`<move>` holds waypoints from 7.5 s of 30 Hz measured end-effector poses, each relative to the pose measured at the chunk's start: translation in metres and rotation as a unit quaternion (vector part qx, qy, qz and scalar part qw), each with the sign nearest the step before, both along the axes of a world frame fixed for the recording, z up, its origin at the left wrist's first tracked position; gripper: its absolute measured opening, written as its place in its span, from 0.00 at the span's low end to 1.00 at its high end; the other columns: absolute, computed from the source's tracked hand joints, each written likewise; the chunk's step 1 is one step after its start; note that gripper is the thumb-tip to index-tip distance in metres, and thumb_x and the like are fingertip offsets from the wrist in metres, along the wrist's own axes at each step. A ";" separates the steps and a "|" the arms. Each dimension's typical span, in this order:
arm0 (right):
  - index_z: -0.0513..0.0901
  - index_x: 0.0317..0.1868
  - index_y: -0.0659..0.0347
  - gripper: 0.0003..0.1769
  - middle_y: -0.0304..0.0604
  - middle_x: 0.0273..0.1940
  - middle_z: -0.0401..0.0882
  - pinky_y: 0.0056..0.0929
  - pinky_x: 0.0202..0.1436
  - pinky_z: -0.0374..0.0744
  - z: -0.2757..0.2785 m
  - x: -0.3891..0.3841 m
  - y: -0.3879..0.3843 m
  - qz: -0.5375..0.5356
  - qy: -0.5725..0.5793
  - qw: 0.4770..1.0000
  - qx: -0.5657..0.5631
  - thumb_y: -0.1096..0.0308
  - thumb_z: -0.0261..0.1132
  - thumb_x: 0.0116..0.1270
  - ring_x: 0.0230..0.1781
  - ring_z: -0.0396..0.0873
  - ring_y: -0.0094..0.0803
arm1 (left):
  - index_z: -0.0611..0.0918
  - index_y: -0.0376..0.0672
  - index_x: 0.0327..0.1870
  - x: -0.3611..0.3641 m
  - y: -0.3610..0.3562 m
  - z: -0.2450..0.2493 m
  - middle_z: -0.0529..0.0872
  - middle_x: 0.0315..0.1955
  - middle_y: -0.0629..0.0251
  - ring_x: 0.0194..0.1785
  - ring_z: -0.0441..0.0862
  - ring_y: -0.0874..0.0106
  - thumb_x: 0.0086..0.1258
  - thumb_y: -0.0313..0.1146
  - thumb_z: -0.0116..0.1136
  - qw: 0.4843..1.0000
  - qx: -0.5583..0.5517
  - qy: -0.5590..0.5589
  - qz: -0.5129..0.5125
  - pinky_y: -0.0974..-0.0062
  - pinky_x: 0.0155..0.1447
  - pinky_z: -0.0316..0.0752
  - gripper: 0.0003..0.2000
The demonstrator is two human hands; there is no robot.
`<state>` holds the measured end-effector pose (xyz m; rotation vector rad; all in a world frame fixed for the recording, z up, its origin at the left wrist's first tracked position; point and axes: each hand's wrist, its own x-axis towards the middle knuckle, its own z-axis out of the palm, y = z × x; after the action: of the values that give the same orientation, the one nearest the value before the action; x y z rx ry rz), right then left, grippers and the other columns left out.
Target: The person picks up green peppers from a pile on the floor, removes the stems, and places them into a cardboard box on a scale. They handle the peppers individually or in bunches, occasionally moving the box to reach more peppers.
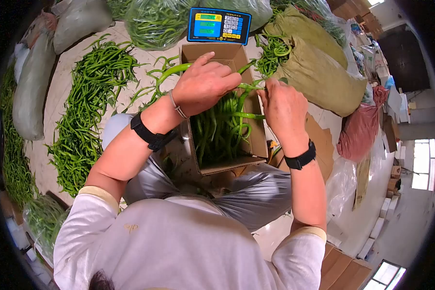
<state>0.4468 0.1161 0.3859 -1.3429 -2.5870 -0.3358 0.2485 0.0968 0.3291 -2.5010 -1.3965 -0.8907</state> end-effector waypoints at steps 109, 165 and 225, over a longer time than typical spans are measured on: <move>0.80 0.46 0.65 0.13 0.39 0.36 0.81 0.21 0.41 0.73 0.006 0.096 -0.024 -0.044 0.411 0.894 -0.171 0.74 0.65 0.59 0.35 0.77 0.24 | 0.79 0.47 0.55 0.002 0.011 0.002 0.76 0.57 0.58 0.51 0.78 0.55 0.51 0.36 0.67 0.919 -0.270 -0.010 -0.287 0.62 0.53 0.74 0.25; 0.77 0.39 0.61 0.08 0.48 0.39 0.76 0.40 0.42 0.75 -0.070 0.018 0.009 0.228 0.067 0.907 -0.347 0.71 0.61 0.59 0.40 0.76 0.48 | 0.76 0.44 0.33 -0.092 0.064 -0.012 0.77 0.24 0.69 0.27 0.74 0.72 0.70 0.34 0.50 0.503 -0.217 -0.836 0.044 0.76 0.31 0.70 0.06; 0.70 0.61 0.41 0.27 0.49 0.75 0.26 0.76 0.56 0.59 -0.159 -0.077 -0.027 0.120 -0.200 0.931 -0.281 0.64 0.60 0.59 0.74 0.37 0.57 | 0.76 0.40 0.35 -0.104 0.066 -0.005 0.78 0.26 0.63 0.26 0.75 0.70 0.67 0.31 0.54 0.411 -0.181 -0.893 -0.015 0.75 0.28 0.68 0.05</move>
<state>0.3695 0.0890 0.2266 -1.1676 -3.3241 0.2246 0.1446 0.1633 0.3243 -0.4931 -1.5039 -3.9805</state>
